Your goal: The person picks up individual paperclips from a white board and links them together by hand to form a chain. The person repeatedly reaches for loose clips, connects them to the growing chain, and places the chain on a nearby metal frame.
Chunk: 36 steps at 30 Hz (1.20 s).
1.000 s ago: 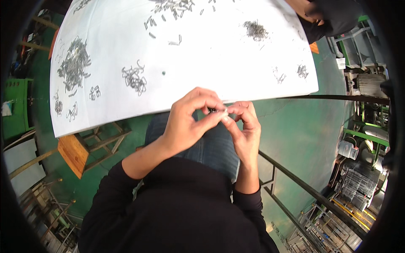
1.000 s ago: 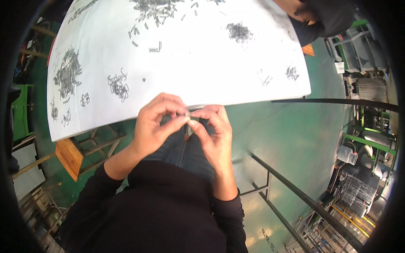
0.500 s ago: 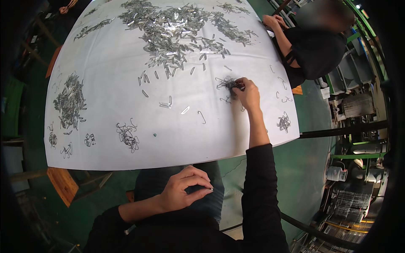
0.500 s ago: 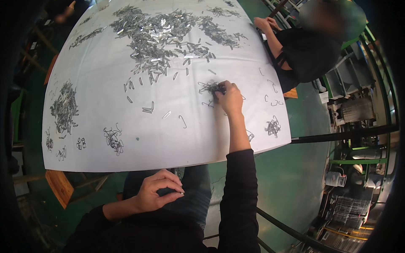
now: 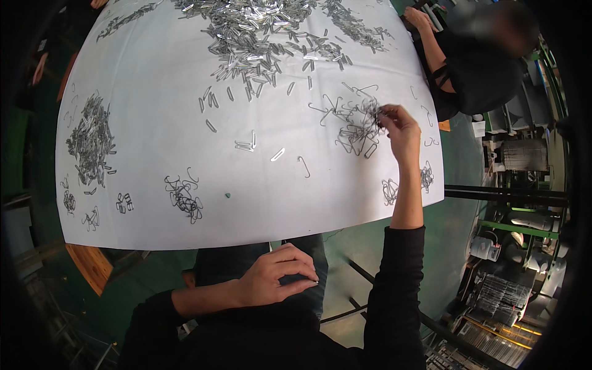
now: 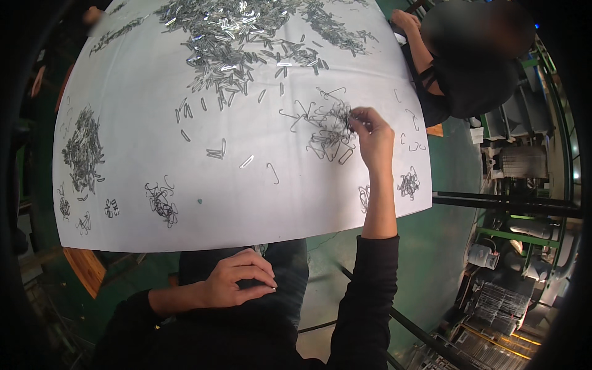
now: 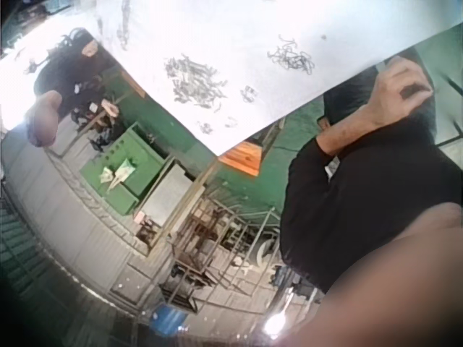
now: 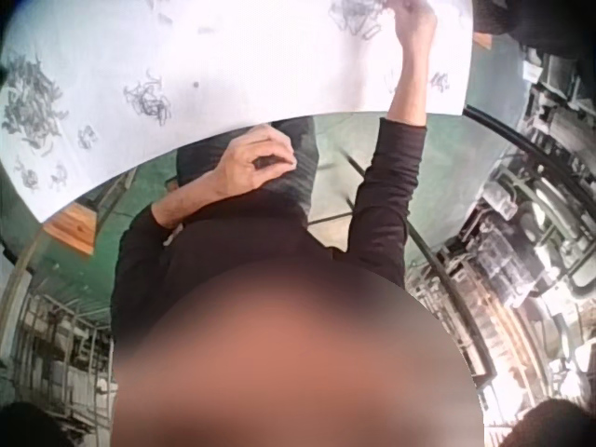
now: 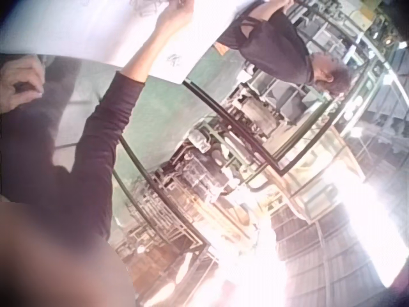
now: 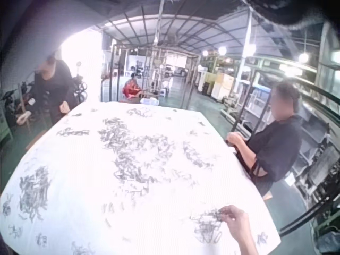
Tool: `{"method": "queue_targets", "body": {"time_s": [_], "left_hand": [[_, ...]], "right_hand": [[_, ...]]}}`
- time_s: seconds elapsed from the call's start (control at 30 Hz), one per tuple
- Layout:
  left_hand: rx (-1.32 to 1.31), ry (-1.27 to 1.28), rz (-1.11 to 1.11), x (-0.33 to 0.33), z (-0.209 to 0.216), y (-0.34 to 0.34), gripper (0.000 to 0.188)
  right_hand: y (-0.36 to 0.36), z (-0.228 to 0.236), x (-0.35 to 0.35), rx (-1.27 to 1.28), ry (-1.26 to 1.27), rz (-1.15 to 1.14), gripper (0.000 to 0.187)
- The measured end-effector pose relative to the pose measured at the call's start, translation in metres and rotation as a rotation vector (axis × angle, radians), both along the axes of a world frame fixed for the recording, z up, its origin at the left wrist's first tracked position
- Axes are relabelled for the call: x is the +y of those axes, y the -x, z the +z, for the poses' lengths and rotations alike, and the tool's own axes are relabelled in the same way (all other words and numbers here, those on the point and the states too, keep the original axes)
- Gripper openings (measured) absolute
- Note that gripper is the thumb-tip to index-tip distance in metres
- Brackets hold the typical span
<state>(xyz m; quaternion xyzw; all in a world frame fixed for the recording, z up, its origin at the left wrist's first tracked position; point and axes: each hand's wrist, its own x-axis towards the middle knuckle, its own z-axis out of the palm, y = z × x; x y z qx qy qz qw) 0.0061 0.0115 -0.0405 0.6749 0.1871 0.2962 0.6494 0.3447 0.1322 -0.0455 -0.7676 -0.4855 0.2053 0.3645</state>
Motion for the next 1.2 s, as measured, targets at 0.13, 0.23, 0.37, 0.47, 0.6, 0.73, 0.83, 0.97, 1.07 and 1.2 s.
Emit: {"method": "queue_targets", "body": {"time_s": [0.13, 0.23, 0.37, 0.47, 0.6, 0.73, 0.83, 0.97, 1.07, 1.2], "left_hand": [[-0.027, 0.01, 0.019, -0.002, -0.004, 0.0, 0.016], [-0.01, 0.007, 0.028, -0.005, -0.003, 0.002, 0.016], [-0.016, -0.042, 0.038, -0.006, -0.003, 0.002, 0.017], [-0.023, -0.015, 0.038, -0.009, -0.003, 0.005, 0.018], [-0.019, -0.018, 0.061, -0.014, -0.008, 0.007, 0.016], [-0.09, -0.16, 0.068, -0.016, -0.016, 0.003, 0.02], [-0.121, -0.225, 0.064, -0.016, -0.019, 0.0, 0.02], [-0.075, -0.125, 0.007, -0.018, -0.015, 0.003, 0.018], [-0.08, -0.1, 0.024, -0.022, -0.013, 0.004, 0.017], [-0.065, -0.2, 0.098, -0.026, -0.01, 0.006, 0.017]], "right_hand": [[0.009, -0.019, -0.001, -0.551, 0.087, 0.005, 0.03], [0.036, -0.043, 0.014, -0.513, -0.109, 0.107, 0.027], [0.079, -0.072, 0.024, -0.685, -0.082, 0.362, 0.048], [0.098, -0.061, -0.007, -0.759, -0.056, 0.487, 0.047], [0.116, 0.018, -0.045, -0.479, -0.04, 0.429, 0.033], [0.166, 0.109, -0.089, -0.214, -0.521, 0.653, 0.021], [0.216, 0.142, -0.118, -0.063, -0.836, 0.77, 0.022], [0.222, 0.157, -0.131, 0.135, -0.817, 0.743, 0.03], [0.206, 0.174, -0.151, -0.05, -0.685, 0.816, 0.025], [0.178, 0.118, -0.135, -0.269, -0.916, 0.703, 0.015]]}}
